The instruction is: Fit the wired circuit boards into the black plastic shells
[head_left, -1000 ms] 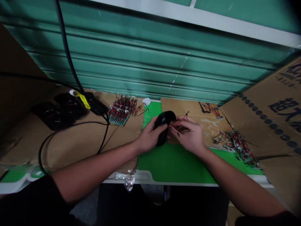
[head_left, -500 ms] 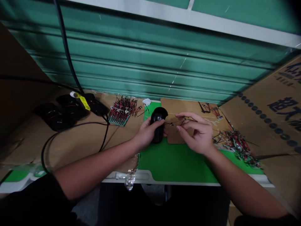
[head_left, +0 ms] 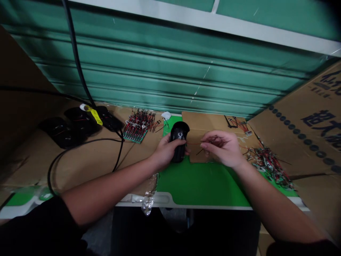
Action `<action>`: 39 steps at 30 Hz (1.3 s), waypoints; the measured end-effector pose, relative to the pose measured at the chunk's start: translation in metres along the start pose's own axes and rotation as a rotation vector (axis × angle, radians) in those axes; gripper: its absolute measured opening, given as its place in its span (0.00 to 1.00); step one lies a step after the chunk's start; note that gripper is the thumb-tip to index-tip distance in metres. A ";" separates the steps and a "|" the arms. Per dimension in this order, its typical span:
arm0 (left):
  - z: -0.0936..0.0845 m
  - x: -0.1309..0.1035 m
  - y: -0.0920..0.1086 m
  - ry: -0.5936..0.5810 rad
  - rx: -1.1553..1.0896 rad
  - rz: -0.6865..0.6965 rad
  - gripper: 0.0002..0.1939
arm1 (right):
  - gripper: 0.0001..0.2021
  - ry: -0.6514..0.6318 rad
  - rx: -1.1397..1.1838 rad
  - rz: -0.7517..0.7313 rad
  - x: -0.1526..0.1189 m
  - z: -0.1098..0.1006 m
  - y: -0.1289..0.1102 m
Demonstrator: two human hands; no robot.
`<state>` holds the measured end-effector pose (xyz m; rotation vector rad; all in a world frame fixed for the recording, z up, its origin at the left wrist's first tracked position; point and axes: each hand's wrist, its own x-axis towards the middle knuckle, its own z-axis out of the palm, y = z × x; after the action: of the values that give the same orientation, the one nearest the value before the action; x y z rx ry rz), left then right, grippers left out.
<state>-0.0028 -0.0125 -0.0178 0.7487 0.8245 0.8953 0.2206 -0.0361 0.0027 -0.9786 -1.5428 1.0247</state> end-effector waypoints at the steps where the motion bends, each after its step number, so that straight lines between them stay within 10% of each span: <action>1: 0.000 -0.001 0.000 0.001 -0.002 -0.004 0.25 | 0.14 -0.021 0.029 0.023 0.000 -0.002 0.000; 39: -0.002 -0.008 -0.018 -0.372 0.173 -0.009 0.42 | 0.04 0.223 -0.338 -0.310 0.000 0.023 0.018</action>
<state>-0.0008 -0.0266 -0.0313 1.0261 0.5778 0.6542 0.1999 -0.0332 -0.0173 -1.0032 -1.6439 0.4301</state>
